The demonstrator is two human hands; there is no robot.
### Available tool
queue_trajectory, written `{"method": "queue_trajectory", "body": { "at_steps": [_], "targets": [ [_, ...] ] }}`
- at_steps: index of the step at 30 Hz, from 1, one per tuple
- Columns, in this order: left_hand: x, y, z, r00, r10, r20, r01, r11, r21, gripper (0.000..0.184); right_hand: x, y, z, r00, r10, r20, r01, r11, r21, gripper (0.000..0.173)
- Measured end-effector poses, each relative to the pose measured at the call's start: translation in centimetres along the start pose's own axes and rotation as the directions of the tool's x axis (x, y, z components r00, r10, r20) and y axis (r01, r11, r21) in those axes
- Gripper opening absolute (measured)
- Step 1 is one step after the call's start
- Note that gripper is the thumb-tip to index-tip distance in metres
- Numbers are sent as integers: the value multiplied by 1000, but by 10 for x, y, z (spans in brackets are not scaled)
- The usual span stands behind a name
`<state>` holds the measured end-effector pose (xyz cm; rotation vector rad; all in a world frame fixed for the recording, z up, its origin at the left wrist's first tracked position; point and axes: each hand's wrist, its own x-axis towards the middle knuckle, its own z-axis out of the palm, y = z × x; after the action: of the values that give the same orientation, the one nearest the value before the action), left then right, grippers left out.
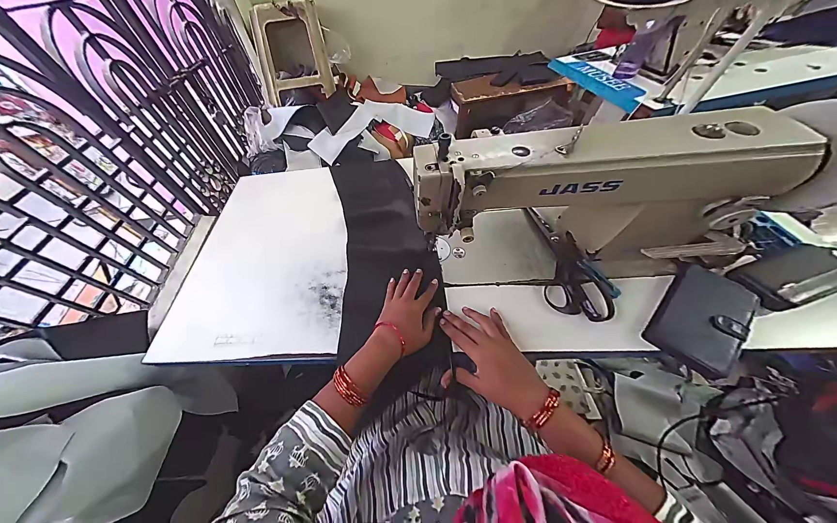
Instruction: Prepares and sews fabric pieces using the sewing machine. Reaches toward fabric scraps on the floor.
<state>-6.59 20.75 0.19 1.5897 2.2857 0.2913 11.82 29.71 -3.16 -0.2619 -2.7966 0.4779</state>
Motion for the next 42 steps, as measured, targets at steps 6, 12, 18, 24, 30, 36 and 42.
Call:
{"method": "queue_trajectory", "body": {
  "at_steps": [6, 12, 18, 24, 30, 36, 42],
  "targets": [
    [9, -4, 3, 994, 27, -107, -33, 998, -54, 48, 1, -1, 0, 1000, -1, -19, 2, 1000, 27, 72],
    [11, -1, -5, 999, -30, -33, 29, 998, -50, 50, 0, 1, -4, 1000, 17, 10, -17, 1000, 17, 69],
    [4, 1, 0, 998, -24, -59, 21, 998, -54, 51, 0, 1, 1, 999, -12, -32, 12, 1000, 1, 70],
    [5, 0, -2, 1000, 2, -8, -2, 1000, -28, 57, 1, -1, -3, 1000, 22, 8, -22, 1000, 5, 83],
    [6, -3, 1, 999, 42, -11, -42, 999, -17, 59, 3, -4, -11, 989, 78, 126, -81, 996, 21, 90],
    [14, -6, -1, 992, 61, -108, -68, 996, -62, 48, 3, -3, -13, 990, 78, 122, -81, 996, 27, 83],
    [7, -2, -5, 999, 35, 31, -35, 999, -14, 59, 3, -5, -15, 980, 102, 173, -108, 994, 24, 84]
  ]
}}
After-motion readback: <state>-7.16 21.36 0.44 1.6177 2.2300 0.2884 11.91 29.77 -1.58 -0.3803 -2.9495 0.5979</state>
